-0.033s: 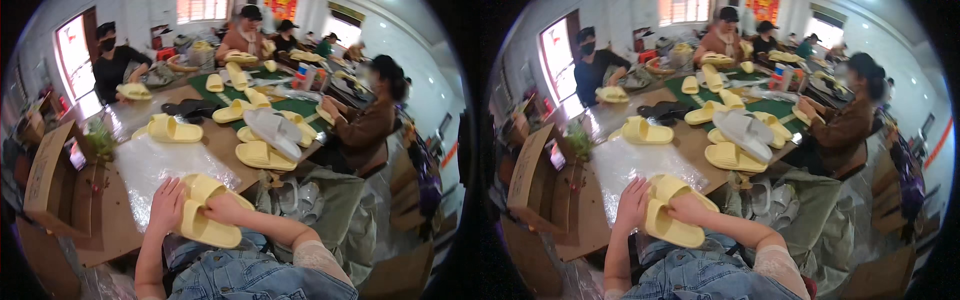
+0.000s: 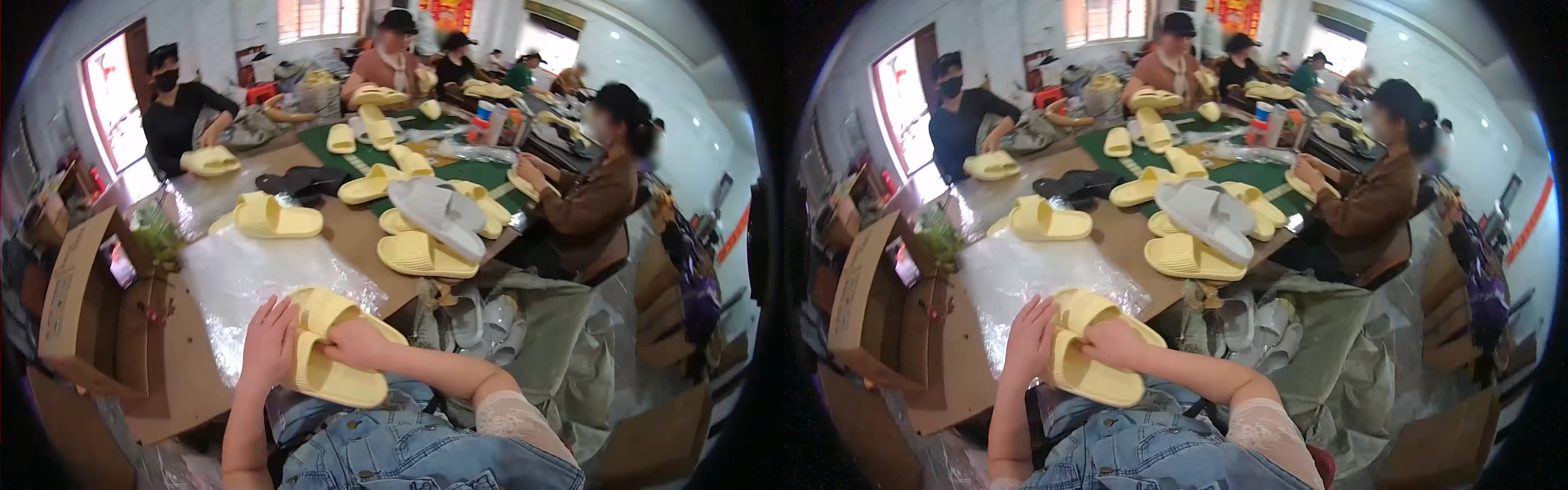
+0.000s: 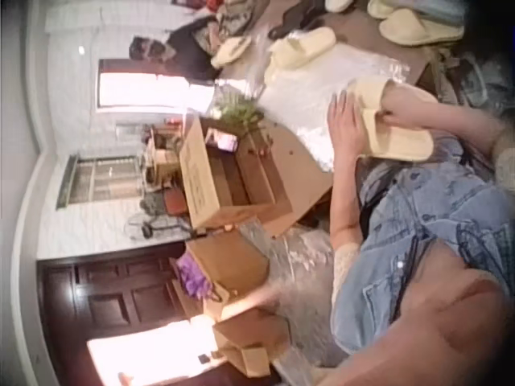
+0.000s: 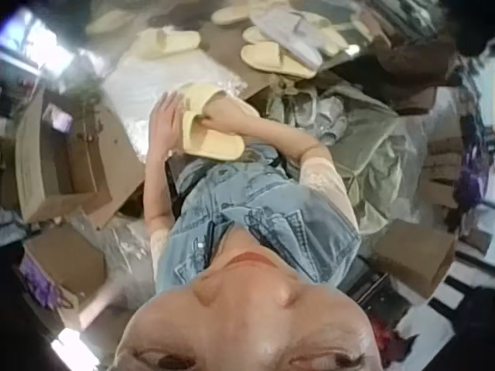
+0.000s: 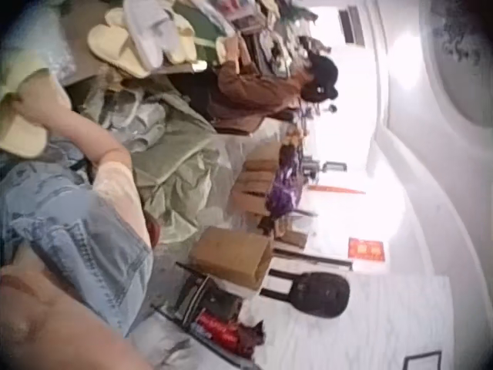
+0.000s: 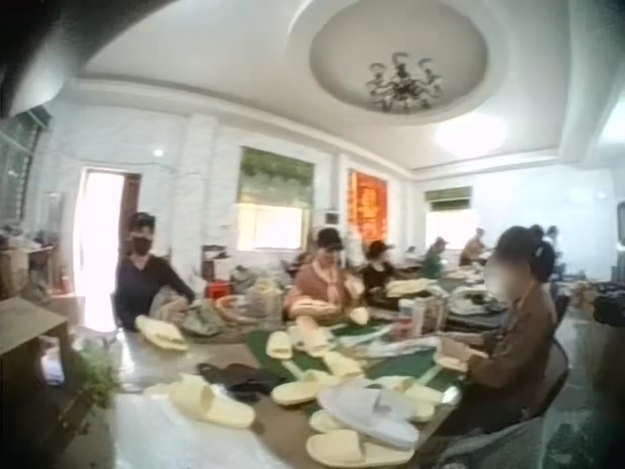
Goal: The person wraps pairs of white and yellow plastic slippers in bubble wrap. They pick up a pair, place it on a sheet of bubble wrap, fold the wrap around the slippers, and set the wrapped pair aside. The process is repeated for multiple pairs throughout the clip.
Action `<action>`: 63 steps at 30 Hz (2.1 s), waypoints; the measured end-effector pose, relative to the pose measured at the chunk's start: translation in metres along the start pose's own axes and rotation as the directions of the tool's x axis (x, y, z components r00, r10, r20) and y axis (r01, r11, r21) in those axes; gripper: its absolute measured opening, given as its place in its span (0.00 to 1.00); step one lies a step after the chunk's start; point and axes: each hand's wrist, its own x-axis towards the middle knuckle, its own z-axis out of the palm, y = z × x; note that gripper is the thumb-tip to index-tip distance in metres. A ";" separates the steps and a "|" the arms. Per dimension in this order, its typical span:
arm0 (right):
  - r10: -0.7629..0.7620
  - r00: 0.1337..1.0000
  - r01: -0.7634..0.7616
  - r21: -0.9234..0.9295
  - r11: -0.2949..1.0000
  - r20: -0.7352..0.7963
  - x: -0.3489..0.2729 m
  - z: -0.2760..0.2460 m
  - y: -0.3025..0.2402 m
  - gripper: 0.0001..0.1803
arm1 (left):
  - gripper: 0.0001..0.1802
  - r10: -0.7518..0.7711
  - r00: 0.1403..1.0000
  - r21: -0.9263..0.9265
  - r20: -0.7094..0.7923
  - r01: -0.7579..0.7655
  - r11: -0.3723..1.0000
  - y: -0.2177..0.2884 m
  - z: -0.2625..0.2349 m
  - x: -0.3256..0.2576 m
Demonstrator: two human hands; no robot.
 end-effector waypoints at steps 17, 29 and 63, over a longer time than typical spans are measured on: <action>0.163 0.967 -0.109 0.260 0.959 -0.197 0.065 0.022 -0.029 0.23 | 0.20 0.093 0.991 -0.387 0.099 -0.047 0.921 0.044 -0.002 -0.025; 0.283 0.828 -0.202 0.214 0.956 -0.484 0.106 0.012 0.002 0.24 | 0.21 0.308 0.934 -0.331 0.183 -0.236 0.914 0.058 -0.022 -0.027; -0.001 0.921 0.198 0.465 0.863 -0.389 0.037 -0.063 -0.043 0.15 | 0.31 -0.249 0.911 -0.074 -0.330 0.238 0.969 -0.117 0.063 -0.016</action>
